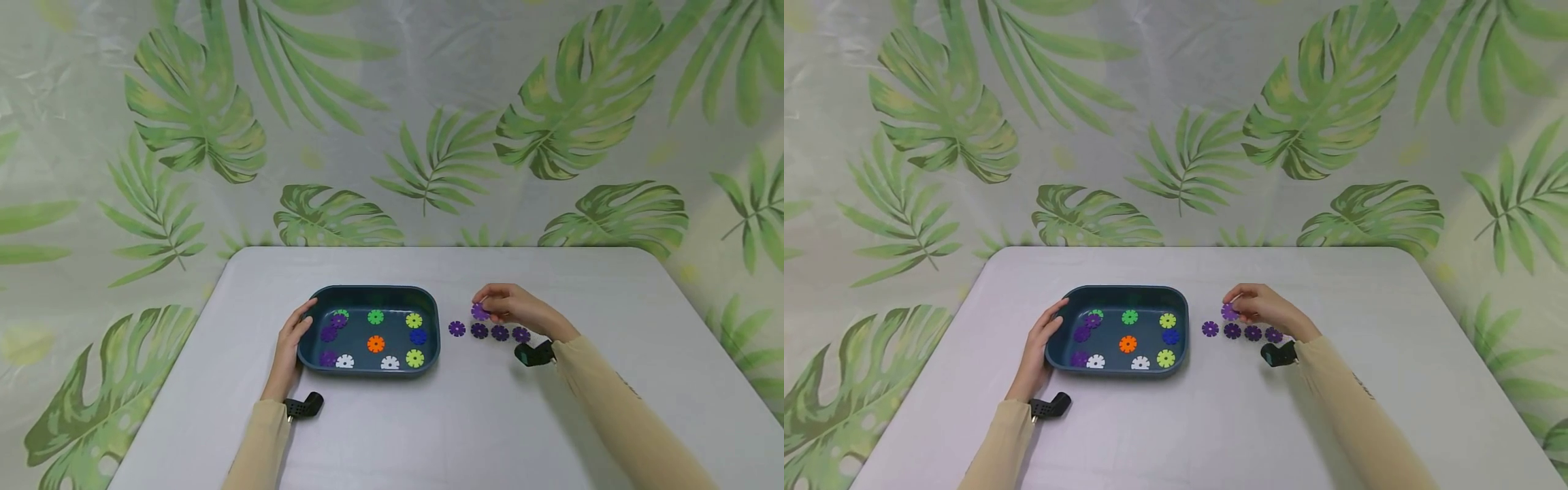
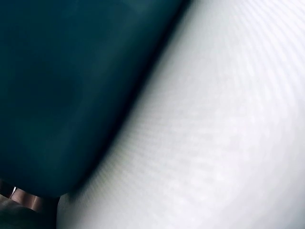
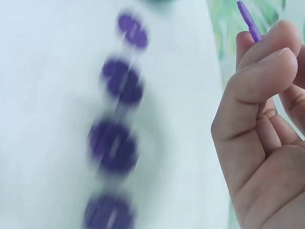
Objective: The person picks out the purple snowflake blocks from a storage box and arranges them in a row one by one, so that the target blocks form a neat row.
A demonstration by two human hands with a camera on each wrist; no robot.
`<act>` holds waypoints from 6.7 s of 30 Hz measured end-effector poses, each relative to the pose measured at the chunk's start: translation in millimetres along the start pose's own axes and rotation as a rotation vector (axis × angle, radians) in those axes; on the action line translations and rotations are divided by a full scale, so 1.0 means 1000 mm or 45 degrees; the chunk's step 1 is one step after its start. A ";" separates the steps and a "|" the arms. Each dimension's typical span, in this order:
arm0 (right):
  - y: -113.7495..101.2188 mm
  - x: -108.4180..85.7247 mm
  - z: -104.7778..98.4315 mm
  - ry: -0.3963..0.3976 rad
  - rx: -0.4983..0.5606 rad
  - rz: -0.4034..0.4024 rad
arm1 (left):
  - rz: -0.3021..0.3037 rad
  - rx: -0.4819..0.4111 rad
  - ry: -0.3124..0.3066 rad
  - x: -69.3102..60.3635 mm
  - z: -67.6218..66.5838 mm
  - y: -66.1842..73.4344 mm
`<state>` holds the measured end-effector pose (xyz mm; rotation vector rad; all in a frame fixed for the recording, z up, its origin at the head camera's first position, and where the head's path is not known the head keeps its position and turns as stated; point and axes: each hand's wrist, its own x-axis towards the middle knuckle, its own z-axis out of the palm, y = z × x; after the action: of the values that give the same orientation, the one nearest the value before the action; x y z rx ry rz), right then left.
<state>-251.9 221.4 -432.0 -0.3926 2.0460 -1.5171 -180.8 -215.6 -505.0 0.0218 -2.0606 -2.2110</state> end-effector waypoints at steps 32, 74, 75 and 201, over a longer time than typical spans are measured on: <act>0.015 -0.038 0.004 0.405 -0.271 -0.037 | 0.020 0.007 0.003 0.001 0.000 0.001; -0.061 0.108 0.258 -0.110 -0.131 0.049 | 0.001 -0.065 -0.046 0.002 -0.001 0.003; -0.060 0.108 0.258 -0.086 -0.146 0.043 | 0.005 -0.066 -0.048 0.003 -0.001 0.000; -0.069 0.146 0.213 -0.083 0.105 0.231 | -0.038 -0.068 -0.043 -0.007 0.006 0.021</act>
<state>-250.1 -45.3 -448.6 -0.2147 1.9062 -1.4537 -172.5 -210.3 -484.4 0.0102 -2.0306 -2.2985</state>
